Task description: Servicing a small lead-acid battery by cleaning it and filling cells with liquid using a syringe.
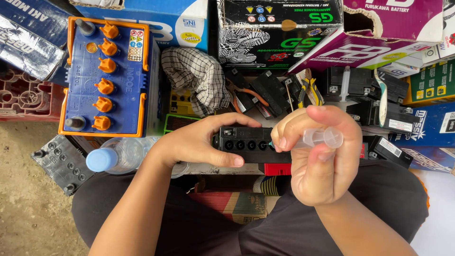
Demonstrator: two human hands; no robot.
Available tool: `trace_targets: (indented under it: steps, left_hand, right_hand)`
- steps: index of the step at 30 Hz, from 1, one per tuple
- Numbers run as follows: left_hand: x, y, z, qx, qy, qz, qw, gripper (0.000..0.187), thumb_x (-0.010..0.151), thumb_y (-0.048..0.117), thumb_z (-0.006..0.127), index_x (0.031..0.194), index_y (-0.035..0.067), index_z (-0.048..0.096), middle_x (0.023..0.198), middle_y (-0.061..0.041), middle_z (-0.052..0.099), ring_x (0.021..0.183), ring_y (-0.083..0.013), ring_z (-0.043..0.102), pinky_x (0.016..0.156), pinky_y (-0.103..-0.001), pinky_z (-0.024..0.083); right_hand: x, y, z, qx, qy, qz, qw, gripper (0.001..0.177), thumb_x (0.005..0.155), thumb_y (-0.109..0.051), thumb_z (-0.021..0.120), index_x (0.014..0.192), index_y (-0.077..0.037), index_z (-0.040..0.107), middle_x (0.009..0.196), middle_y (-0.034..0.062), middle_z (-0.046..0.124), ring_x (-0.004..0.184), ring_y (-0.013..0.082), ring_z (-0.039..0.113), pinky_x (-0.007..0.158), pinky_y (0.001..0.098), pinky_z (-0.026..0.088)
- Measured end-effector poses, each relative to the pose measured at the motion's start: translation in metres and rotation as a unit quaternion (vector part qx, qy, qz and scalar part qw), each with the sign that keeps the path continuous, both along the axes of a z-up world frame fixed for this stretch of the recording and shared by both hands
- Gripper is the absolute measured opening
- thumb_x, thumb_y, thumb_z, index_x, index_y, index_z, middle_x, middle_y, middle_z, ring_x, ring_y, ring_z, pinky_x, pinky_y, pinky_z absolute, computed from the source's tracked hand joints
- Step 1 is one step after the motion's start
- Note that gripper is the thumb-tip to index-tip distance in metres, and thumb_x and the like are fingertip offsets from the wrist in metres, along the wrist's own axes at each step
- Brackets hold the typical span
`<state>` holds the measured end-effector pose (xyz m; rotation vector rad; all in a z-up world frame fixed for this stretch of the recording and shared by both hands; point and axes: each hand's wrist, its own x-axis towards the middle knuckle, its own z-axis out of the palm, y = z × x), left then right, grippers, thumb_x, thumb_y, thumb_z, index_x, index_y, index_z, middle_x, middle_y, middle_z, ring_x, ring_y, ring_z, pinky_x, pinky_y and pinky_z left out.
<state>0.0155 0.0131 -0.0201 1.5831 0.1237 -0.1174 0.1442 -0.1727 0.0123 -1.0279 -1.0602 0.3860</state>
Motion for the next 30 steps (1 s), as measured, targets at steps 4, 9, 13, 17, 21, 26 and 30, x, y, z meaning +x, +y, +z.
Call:
trace_targets:
  steps: [4, 9, 13, 17, 21, 26, 30]
  left_hand:
    - [-0.0001, 0.0, -0.0004, -0.016, 0.0, -0.004, 1.0, 0.07, 0.071, 0.023, 0.08, 0.136, 0.007, 0.06, 0.126, -0.007, 0.071, 0.109, -0.018, 0.066, 0.1, -0.032, 0.051]
    - [0.0, 0.0001, -0.0011, -0.011, -0.002, -0.005, 1.0, 0.069, 0.071, 0.022, 0.08, 0.136, 0.008, 0.061, 0.124, -0.007, 0.072, 0.107, -0.0177, 0.066, 0.098, -0.032, 0.052]
    - [-0.0003, -0.0001, -0.001, -0.021, -0.005, -0.005, 1.0, 0.069, 0.071, 0.021, 0.08, 0.136, 0.007, 0.06, 0.125, -0.007, 0.071, 0.107, -0.0175, 0.066, 0.099, -0.032, 0.052]
    - [-0.0006, -0.0001, -0.0015, -0.016, -0.01, -0.005, 1.0, 0.069, 0.072, 0.022, 0.08, 0.136, 0.006, 0.06, 0.127, -0.008, 0.071, 0.109, -0.0178, 0.066, 0.1, -0.032, 0.051]
    - [-0.0006, -0.0001, -0.0018, -0.019, -0.01, -0.006, 1.0, 0.069, 0.072, 0.021, 0.08, 0.136, 0.006, 0.059, 0.126, -0.007, 0.071, 0.108, -0.0176, 0.066, 0.1, -0.032, 0.052]
    - [-0.0004, -0.0005, -0.0002, -0.032, -0.007, -0.006, 0.999, 0.068, 0.072, 0.02, 0.08, 0.136, 0.007, 0.06, 0.124, -0.007, 0.072, 0.107, -0.0175, 0.066, 0.099, -0.032, 0.052]
    - [-0.0005, -0.0006, 0.0001, -0.029, -0.006, -0.004, 1.0, 0.068, 0.072, 0.02, 0.079, 0.136, 0.007, 0.06, 0.124, -0.007, 0.072, 0.107, -0.0176, 0.066, 0.099, -0.032, 0.052]
  right_hand:
    - [0.0001, -0.0019, 0.0006, -0.002, -0.014, 0.004, 1.0, 0.033, 0.121, -0.035, 0.044, 0.148, -0.016, 0.042, 0.094, 0.0078, 0.057, 0.082, 0.017, 0.052, 0.078, 0.0316, 0.053]
    - [0.0022, -0.0037, -0.0006, -0.005, 0.018, 0.001, 1.0, 0.035, 0.121, -0.036, 0.046, 0.149, -0.016, 0.041, 0.093, 0.0087, 0.055, 0.082, 0.0186, 0.051, 0.075, 0.0322, 0.052]
    - [0.0016, -0.0024, -0.0005, -0.013, 0.011, 0.003, 1.0, 0.034, 0.121, -0.035, 0.044, 0.149, -0.016, 0.041, 0.094, 0.008, 0.056, 0.081, 0.0177, 0.052, 0.077, 0.0317, 0.053]
    - [0.001, -0.0011, -0.002, -0.007, -0.008, 0.007, 1.0, 0.034, 0.121, -0.034, 0.043, 0.149, -0.015, 0.042, 0.095, 0.008, 0.056, 0.082, 0.0171, 0.052, 0.077, 0.0312, 0.054]
    - [0.0013, -0.0041, -0.0018, -0.011, -0.003, 0.009, 1.0, 0.034, 0.121, -0.035, 0.044, 0.148, -0.015, 0.042, 0.096, 0.0074, 0.057, 0.083, 0.017, 0.053, 0.079, 0.031, 0.054]
    - [0.0016, -0.0085, 0.0026, 0.001, 0.016, -0.01, 1.0, 0.036, 0.121, -0.037, 0.047, 0.15, -0.016, 0.041, 0.094, 0.0092, 0.056, 0.081, 0.0188, 0.052, 0.074, 0.0323, 0.053]
    - [0.0011, -0.0081, 0.001, 0.0, 0.019, -0.008, 1.0, 0.037, 0.121, -0.038, 0.047, 0.15, -0.016, 0.041, 0.093, 0.0084, 0.056, 0.081, 0.019, 0.053, 0.075, 0.0319, 0.054]
